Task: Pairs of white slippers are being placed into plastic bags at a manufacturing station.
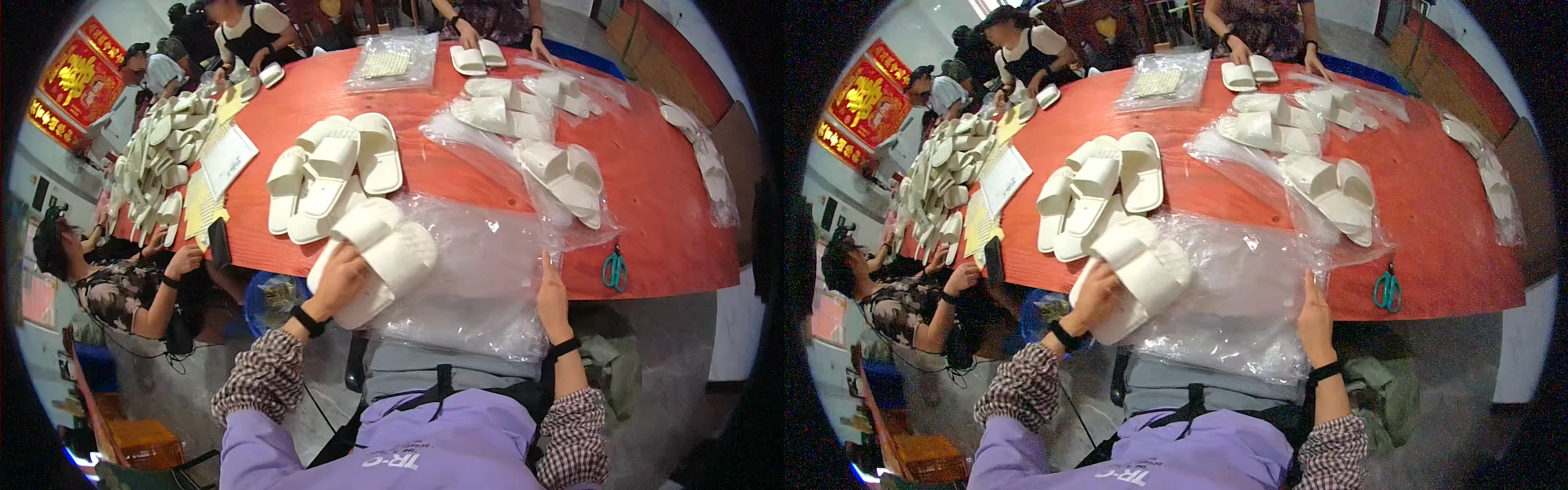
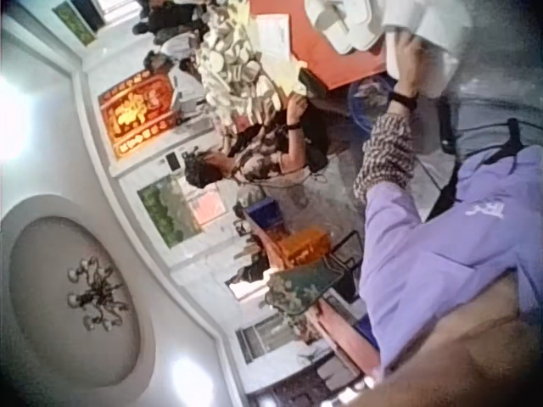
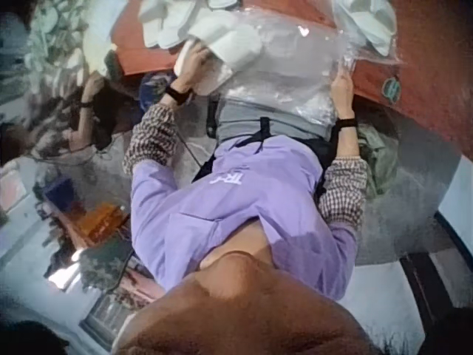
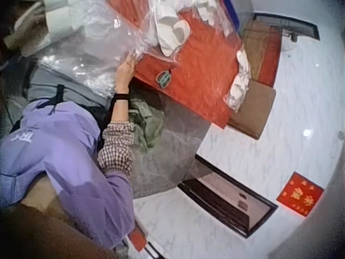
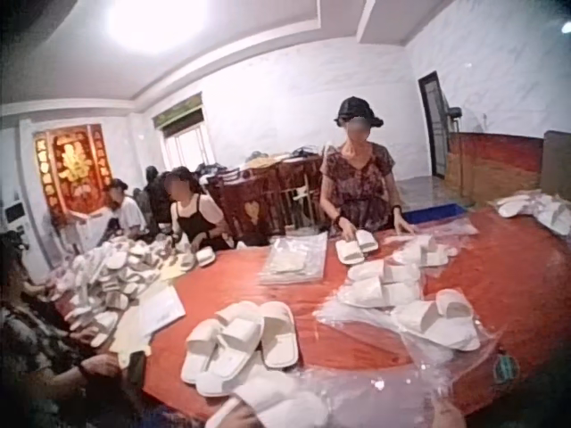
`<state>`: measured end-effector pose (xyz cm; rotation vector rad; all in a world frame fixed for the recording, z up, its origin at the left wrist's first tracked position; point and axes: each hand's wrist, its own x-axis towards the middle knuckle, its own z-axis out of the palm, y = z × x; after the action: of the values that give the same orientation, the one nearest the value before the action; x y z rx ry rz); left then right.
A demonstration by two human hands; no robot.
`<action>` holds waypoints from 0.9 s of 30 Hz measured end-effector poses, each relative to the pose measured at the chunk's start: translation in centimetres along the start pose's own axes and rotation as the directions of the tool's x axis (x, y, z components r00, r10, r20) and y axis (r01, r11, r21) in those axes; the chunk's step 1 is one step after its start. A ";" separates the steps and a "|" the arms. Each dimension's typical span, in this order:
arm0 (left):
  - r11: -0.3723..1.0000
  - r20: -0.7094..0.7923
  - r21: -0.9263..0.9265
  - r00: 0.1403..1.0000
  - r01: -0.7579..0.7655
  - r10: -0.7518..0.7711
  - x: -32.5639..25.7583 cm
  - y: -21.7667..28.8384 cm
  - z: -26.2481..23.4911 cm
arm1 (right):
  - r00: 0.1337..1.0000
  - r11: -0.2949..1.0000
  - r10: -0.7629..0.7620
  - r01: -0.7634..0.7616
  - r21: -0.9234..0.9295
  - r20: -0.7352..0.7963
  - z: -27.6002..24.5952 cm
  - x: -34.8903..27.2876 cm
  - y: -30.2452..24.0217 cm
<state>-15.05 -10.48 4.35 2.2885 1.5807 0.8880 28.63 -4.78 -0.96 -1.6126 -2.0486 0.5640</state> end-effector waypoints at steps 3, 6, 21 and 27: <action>0.963 -0.163 -0.143 0.954 0.229 -0.251 -0.9 -2.3 -4.0 | 0.996 0.997 -0.075 0.075 -0.002 -0.054 0.0 -0.2 0.3; 0.898 -0.289 -0.156 0.851 0.411 -0.439 0.9 -5.9 -7.7 | 0.999 0.999 -0.035 0.035 0.010 -0.011 -0.1 -0.4 0.5; 0.983 0.037 0.133 0.992 -0.123 0.119 9.6 5.7 -2.0 | 0.996 0.996 -0.084 0.084 0.034 0.006 -0.1 0.4 0.8; 0.944 0.252 0.237 0.953 -0.229 0.168 7.9 7.4 8.2 | 0.989 0.985 -0.150 0.151 -0.083 0.013 0.4 -0.2 1.1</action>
<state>-2.63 -5.05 4.33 2.6625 1.4598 0.4486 29.26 -4.71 -1.98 -1.4867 -2.2031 0.4358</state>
